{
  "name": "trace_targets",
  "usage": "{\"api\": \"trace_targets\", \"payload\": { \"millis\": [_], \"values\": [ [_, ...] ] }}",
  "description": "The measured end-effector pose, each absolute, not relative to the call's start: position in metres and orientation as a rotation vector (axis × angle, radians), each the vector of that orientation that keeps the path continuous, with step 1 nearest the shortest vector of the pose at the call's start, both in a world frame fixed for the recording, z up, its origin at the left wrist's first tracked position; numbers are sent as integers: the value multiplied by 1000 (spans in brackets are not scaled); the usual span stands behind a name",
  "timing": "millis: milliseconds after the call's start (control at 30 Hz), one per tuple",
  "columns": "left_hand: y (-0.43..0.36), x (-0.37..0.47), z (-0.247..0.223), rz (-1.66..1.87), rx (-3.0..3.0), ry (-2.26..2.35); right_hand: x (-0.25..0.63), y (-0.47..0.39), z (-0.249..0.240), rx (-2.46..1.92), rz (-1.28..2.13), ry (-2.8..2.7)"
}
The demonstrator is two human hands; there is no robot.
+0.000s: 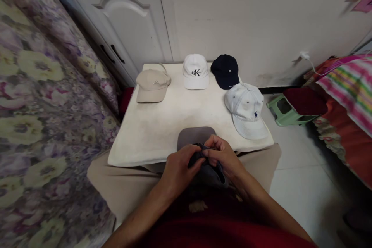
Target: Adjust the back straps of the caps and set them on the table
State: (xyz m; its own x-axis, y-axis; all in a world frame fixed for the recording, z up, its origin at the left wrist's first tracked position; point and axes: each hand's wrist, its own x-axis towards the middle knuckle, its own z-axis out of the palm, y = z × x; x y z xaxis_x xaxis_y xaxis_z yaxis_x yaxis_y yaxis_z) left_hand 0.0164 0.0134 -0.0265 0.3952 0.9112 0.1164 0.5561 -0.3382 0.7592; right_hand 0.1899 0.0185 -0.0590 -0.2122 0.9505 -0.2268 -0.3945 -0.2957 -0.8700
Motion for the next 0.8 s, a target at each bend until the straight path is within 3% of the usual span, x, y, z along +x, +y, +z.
{"api": "trace_targets", "payload": {
  "millis": [533, 800],
  "values": [
    [9, 9, -25, 867, 1768, 1283, 199, 22, -54, -900, 1634, -758],
    [3, 7, -25, 1172, 1512, 1140, 189, 21, -43, -845, 1948, -793]
  ]
}}
